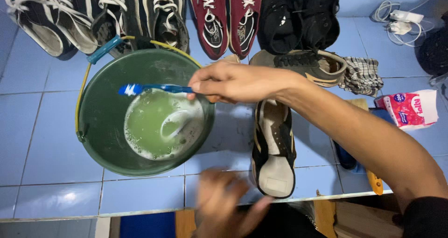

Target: The person cleans a shoe using a toothbrush and soapy water from a bucket, scrubbing the interior and edges by hand.

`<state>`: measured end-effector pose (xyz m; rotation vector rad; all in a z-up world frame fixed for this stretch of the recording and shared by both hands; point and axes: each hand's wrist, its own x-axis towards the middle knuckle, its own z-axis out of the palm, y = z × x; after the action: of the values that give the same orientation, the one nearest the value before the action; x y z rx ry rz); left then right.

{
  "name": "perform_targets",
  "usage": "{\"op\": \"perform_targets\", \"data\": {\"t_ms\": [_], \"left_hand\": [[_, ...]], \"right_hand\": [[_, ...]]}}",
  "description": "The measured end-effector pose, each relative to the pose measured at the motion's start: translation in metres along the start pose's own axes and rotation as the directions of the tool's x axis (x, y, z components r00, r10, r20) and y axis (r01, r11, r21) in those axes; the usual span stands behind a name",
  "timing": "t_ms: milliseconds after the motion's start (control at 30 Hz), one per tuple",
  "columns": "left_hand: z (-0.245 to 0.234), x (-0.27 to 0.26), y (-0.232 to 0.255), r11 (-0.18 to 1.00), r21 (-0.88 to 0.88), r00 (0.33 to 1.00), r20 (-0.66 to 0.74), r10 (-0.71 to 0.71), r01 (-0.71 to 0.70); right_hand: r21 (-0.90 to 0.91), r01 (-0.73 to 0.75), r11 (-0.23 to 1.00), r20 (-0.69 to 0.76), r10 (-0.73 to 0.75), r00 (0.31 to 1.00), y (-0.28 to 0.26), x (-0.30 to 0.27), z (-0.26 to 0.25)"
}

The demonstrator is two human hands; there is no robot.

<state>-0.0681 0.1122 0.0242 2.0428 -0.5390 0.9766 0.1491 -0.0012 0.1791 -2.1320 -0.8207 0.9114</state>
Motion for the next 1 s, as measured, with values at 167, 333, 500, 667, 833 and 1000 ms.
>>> {"op": "perform_targets", "data": {"t_ms": [167,333,500,667,833,1000], "left_hand": [[0.093,0.054,0.017,0.947,0.320,0.929,0.346,-0.128,0.011],[0.134,0.066,-0.001,0.924,0.362,0.866,0.494,-0.078,-0.123],[0.165,0.042,-0.008,0.913,0.374,0.836,0.543,-0.072,-0.164],[0.154,0.046,-0.020,0.959,0.245,0.772,0.633,-0.048,-0.141],[0.103,0.070,-0.015,0.990,0.140,0.627,0.774,-0.087,-0.036],[0.095,0.057,0.007,0.968,0.169,0.639,0.727,-0.251,0.188]], "right_hand": [[0.661,0.030,0.750,-0.053,0.007,0.999,0.039,-0.041,0.005],[0.819,0.202,0.537,-0.211,-0.045,0.976,0.096,-0.093,0.004],[0.863,0.248,0.440,-0.290,0.029,0.957,0.147,-0.142,0.011],[0.784,0.227,0.578,-0.363,0.130,0.923,0.194,-0.184,0.027],[0.455,0.037,0.890,-0.446,0.192,0.874,0.213,-0.213,0.050],[-0.013,-0.295,0.955,-0.500,0.249,0.829,0.182,-0.224,0.086]]}}
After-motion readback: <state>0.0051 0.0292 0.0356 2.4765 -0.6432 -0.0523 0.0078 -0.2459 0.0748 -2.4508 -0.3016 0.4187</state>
